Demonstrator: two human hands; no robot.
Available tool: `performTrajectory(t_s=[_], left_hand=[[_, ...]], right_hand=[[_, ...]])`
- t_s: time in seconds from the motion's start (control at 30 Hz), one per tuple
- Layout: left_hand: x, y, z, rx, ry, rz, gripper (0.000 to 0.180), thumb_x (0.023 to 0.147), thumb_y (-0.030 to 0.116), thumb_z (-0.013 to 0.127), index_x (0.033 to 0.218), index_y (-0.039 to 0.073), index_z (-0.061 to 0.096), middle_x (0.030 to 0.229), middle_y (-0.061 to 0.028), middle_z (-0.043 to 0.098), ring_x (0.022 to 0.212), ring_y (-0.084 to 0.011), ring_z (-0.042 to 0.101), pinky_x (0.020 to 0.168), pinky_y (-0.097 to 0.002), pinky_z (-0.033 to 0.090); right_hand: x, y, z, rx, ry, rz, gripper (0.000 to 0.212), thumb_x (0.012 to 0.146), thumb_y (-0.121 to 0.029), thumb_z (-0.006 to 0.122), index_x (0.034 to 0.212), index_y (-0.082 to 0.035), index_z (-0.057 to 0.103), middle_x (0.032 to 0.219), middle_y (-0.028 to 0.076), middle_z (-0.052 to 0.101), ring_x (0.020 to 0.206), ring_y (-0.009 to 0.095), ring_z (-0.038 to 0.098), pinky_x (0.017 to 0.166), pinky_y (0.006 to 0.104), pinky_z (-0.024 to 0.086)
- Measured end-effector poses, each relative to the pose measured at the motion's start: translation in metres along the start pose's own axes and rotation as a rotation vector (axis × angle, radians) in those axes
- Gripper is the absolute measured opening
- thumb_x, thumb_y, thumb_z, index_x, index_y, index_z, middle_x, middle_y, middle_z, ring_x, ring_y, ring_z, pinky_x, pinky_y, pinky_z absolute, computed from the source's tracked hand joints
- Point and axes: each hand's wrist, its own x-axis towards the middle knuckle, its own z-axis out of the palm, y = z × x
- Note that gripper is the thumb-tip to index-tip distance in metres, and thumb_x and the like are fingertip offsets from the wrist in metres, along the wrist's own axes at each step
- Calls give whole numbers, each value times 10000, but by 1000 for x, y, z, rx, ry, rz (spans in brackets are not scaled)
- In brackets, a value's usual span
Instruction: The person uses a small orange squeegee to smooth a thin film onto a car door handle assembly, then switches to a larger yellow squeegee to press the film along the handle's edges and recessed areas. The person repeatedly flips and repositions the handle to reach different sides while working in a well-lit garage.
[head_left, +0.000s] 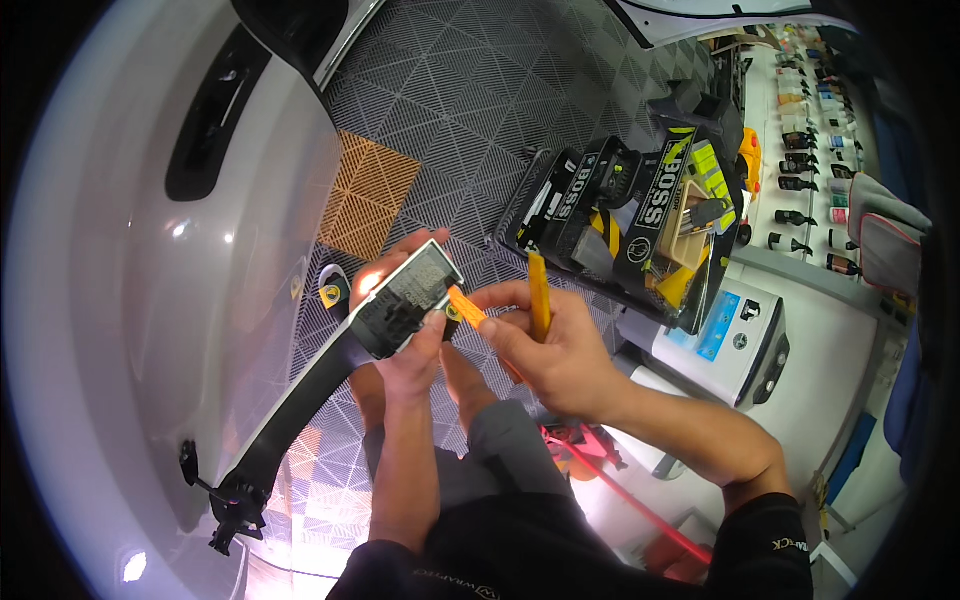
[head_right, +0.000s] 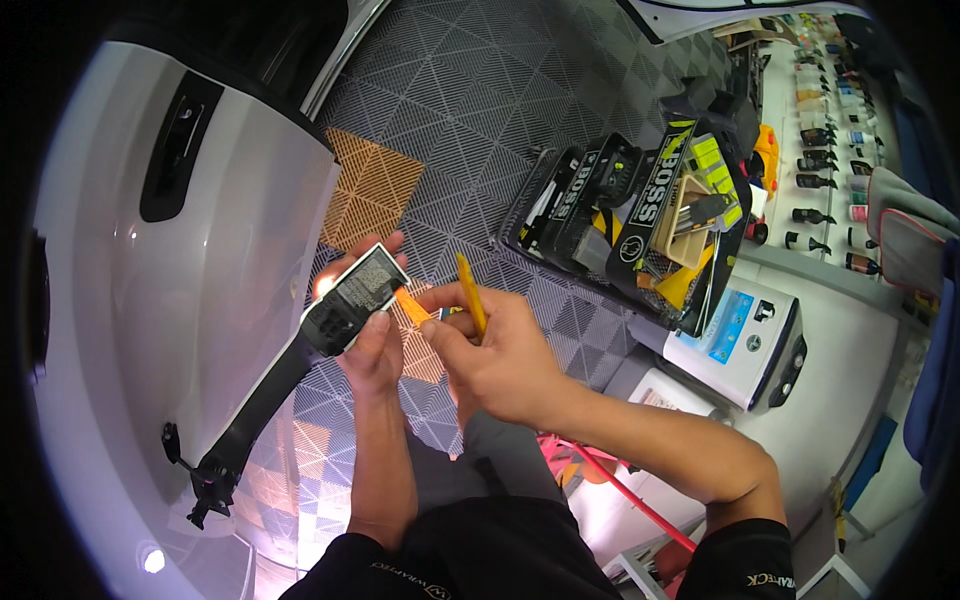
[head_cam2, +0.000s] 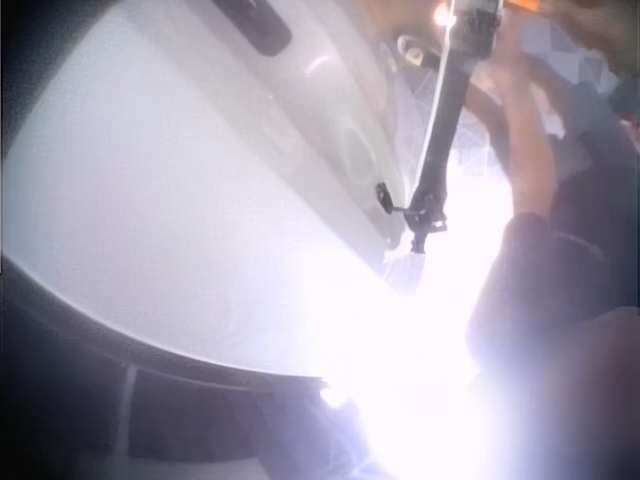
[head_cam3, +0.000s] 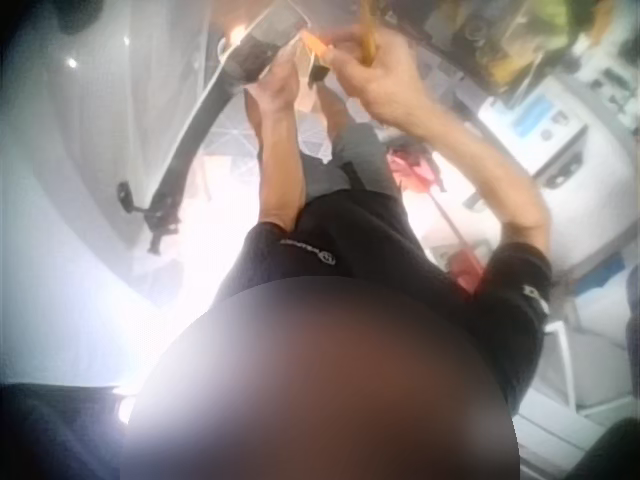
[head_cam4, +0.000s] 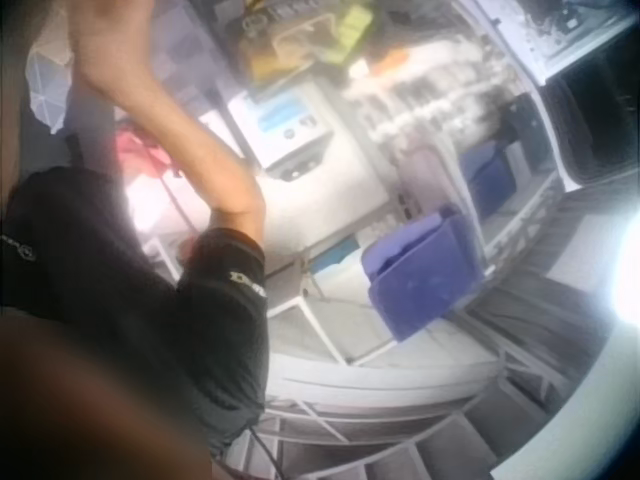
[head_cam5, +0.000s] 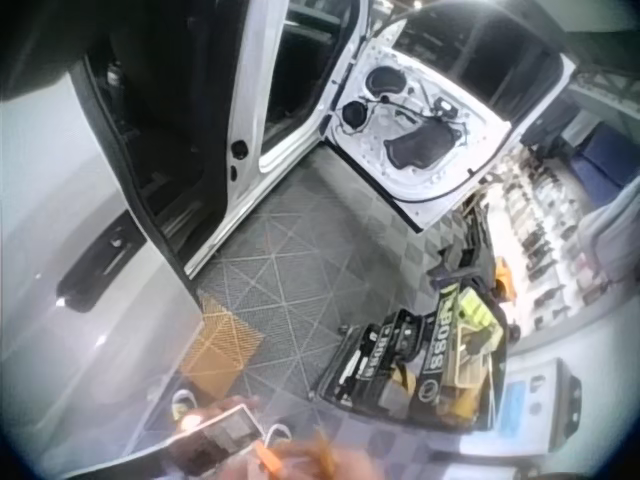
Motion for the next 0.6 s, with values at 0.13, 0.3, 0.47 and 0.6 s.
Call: performTrajectory(t_s=[0.13,0.3,0.47,0.6], left_hand=[[-2,4,6,-26,52,-66,660,860,142,830,1420,72,487,1473,-274,527,1339,-465,588,1096,-531,537],[-8,-3,10,-24,-3,-71,674,864,183,859,1410,62,483,1445,-297,530,1324,-482,593,1074,-524,555],[-9,-5,9,-51,-14,-51,695,852,206,876,1404,52,482,1428,-308,531,1311,-496,596,1073,-546,554],[-5,-4,9,-51,-10,-37,685,845,119,816,1435,53,475,1451,-304,526,1273,-471,629,1051,-534,567]], right_hand=[[-2,-7,0,-89,3,19,263,1030,-118,651,1202,81,638,649,7,610,546,58,545,499,261,419],[7,-20,-20,277,-87,407,246,1015,-169,671,1077,68,687,641,12,590,516,66,508,454,275,373],[12,-6,-16,145,-165,253,219,1013,-177,672,1020,39,709,653,3,591,530,57,494,481,267,370],[15,7,-10,63,-121,75,197,1009,-158,663,1015,30,718,663,-15,591,566,54,507,520,267,391]])
